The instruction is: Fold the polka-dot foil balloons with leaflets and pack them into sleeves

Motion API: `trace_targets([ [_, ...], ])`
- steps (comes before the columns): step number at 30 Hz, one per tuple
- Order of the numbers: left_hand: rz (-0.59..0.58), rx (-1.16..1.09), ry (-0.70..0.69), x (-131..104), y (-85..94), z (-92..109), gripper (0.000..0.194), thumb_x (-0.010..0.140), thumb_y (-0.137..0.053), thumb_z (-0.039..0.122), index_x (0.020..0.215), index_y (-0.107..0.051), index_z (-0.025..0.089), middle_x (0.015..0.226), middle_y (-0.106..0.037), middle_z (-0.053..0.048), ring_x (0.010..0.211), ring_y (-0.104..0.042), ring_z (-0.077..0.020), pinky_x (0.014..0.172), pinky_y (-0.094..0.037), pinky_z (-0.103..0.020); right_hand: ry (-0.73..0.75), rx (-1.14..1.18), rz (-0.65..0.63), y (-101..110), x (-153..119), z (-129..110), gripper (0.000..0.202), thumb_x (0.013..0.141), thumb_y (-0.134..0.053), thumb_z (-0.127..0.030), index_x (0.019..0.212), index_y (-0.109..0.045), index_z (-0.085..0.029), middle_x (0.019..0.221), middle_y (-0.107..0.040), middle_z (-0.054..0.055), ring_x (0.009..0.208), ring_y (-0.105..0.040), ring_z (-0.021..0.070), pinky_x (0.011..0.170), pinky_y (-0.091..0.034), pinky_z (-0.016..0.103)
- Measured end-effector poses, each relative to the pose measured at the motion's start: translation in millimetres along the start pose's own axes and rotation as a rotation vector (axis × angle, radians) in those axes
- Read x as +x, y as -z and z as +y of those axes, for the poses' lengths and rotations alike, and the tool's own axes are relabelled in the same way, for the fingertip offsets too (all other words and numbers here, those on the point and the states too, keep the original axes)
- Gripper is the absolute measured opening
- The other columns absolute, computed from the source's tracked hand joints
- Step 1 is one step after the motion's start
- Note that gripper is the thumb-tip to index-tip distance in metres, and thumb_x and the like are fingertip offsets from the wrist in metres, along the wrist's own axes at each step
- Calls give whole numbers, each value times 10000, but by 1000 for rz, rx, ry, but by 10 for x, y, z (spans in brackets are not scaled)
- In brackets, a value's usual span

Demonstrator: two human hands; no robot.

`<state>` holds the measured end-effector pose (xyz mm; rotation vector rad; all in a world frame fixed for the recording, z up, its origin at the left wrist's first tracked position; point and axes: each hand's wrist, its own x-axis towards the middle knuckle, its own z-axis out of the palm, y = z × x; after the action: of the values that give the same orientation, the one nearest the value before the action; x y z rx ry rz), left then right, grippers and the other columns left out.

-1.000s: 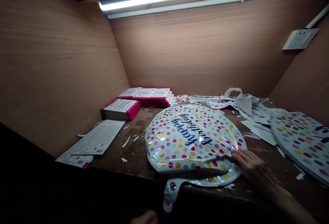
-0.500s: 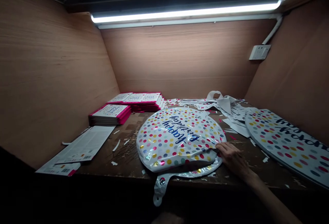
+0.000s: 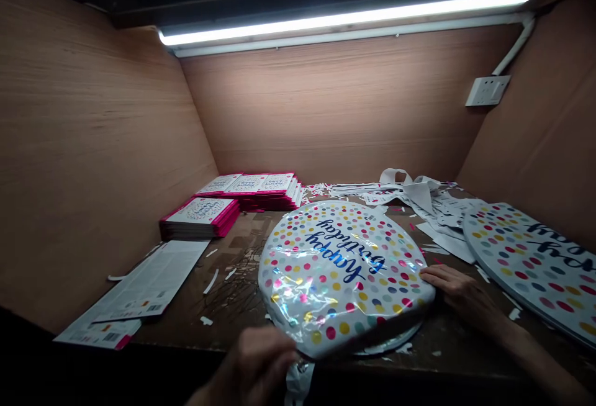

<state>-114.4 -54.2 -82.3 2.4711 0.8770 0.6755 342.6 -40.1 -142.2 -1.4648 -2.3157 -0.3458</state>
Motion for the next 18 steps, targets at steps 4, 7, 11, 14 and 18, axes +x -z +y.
trace_targets([
  [4, -94, 221, -56, 917, 239, -339, 245, 898, -448, 286, 1075, -606, 223, 1119, -605, -63, 1037, -563, -191, 907, -447, -309, -120, 60, -31, 12, -15, 265, 425, 739, -361, -87, 994, -675, -220, 1060, -654, 50, 963, -608, 193, 808, -509, 317],
  [7, -104, 387, 201, 1565, 195, -601, 304, 828, -560, 250, 1132, -579, 238, 1268, -513, -51, 1198, -442, -206, 1025, -331, -330, -393, 107, -25, 31, 13, 304, 401, 751, -379, -177, 1015, -675, -244, 1046, -653, 43, 897, -630, 212, 724, -533, 328],
  [11, -16, 436, 513, 2042, 150, -1016, 424, 798, -590, 293, 1191, -522, 153, 1252, -507, -140, 1210, -419, -281, 977, -351, -373, -826, 351, 9, 64, 120, 279, 378, 745, -433, -280, 1034, -670, -226, 1047, -669, 38, 965, -616, 254, 814, -512, 367],
  [14, -53, 406, 669, 2197, 199, -1287, 377, 754, -629, 372, 1041, -598, 129, 1064, -618, -144, 1053, -547, -283, 829, -430, -309, -1083, 599, 87, 65, 190, 291, 389, 739, -500, -376, 1045, -661, -198, 1094, -655, 43, 1088, -551, 276, 928, -455, 374],
  [18, -81, 369, 845, 2372, 238, -1453, 366, 689, -691, 413, 886, -624, 112, 945, -651, -141, 935, -598, -268, 697, -443, -271, -1228, 841, 164, 53, 229, 318, 450, 674, -595, -504, 996, -669, -197, 1063, -666, 70, 1046, -575, 308, 832, -522, 375],
])
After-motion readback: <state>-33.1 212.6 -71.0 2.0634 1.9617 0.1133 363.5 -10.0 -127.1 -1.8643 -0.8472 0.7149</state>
